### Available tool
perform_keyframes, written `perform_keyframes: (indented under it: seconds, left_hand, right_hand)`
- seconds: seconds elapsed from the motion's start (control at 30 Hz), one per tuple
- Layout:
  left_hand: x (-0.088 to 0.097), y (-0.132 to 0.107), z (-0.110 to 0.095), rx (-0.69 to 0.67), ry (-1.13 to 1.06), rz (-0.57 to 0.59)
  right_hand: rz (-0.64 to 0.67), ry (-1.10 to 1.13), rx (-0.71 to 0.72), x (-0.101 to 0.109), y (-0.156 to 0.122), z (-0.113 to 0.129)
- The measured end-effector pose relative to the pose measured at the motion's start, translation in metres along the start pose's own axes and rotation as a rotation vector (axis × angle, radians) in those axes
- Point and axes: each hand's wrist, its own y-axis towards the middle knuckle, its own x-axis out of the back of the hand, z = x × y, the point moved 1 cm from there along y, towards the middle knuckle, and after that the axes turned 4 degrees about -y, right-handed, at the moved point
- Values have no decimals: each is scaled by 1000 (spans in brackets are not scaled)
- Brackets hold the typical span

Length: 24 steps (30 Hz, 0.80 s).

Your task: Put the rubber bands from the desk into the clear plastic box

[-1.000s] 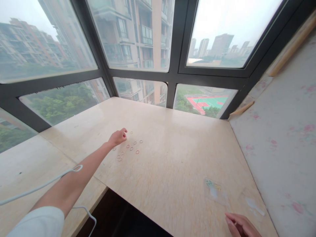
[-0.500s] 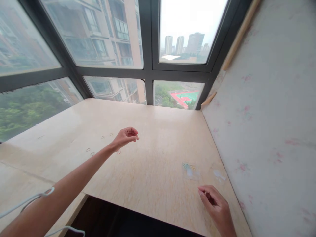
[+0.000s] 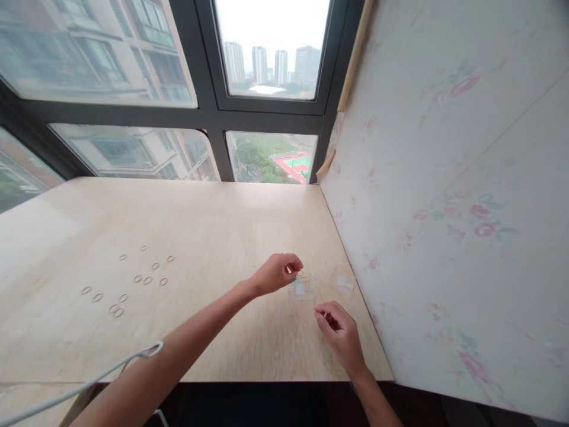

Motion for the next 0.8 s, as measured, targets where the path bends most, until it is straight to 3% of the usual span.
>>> perform_keyframes:
  seconds: [0.2, 0.4, 0.53, 0.8]
  left_hand:
    - [-23, 9, 11, -38, 228, 43]
    - [-7, 2, 16, -18, 272, -82]
    - [10, -19, 31, 41, 236, -214]
    - [36, -88, 72, 182, 272, -413]
  right_hand:
    - [5, 18, 0, 1, 0, -1]
    - [4, 25, -4, 1, 0, -1]
    - [-2, 19, -14, 1, -1, -2]
    - [-1, -48, 37, 1, -8, -2]
